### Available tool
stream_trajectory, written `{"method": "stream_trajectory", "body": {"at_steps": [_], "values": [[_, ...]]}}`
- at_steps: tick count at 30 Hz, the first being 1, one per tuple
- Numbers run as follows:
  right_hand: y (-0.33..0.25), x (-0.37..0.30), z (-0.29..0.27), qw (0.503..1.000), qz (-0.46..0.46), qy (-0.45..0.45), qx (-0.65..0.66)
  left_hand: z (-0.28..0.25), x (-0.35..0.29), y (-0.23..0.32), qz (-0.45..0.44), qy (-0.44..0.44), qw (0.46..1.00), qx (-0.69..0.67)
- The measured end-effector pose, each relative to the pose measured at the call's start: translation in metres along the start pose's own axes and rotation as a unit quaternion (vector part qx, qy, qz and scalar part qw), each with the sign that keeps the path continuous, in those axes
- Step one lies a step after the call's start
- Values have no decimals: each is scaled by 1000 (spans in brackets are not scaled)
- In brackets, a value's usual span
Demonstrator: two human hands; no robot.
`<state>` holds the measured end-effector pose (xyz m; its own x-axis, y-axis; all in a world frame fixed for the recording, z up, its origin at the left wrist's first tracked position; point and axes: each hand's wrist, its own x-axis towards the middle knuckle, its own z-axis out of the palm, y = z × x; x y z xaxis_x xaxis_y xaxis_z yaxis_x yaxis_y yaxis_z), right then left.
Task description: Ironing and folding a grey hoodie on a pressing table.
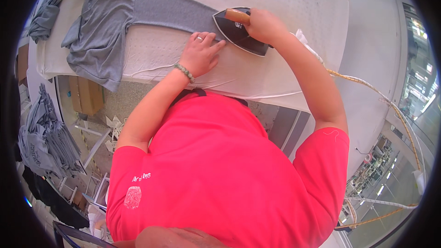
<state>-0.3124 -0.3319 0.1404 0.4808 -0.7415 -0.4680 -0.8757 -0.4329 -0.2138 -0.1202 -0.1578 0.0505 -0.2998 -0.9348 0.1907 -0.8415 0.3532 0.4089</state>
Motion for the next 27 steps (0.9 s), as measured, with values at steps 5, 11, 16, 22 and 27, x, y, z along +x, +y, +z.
{"method": "stream_trajectory", "body": {"at_steps": [5, 11, 16, 22, 27], "values": [[5, -21, 6, 1000, -1, -10, -3, 4, 1, -9, 21, 77, 996, -26], [-16, -40, 6, 996, 44, -68, 46, -4, 2, -35, 7, 109, 993, -35], [-37, -54, 23, 996, 61, -59, 10, -19, 2, -61, 12, 97, 995, -36], [-83, -28, 30, 996, 63, -51, 21, -61, -17, -123, 5, 67, 997, 25], [-132, 0, 23, 995, 71, -68, 28, -95, -39, -181, -3, 41, 998, 49]]}}
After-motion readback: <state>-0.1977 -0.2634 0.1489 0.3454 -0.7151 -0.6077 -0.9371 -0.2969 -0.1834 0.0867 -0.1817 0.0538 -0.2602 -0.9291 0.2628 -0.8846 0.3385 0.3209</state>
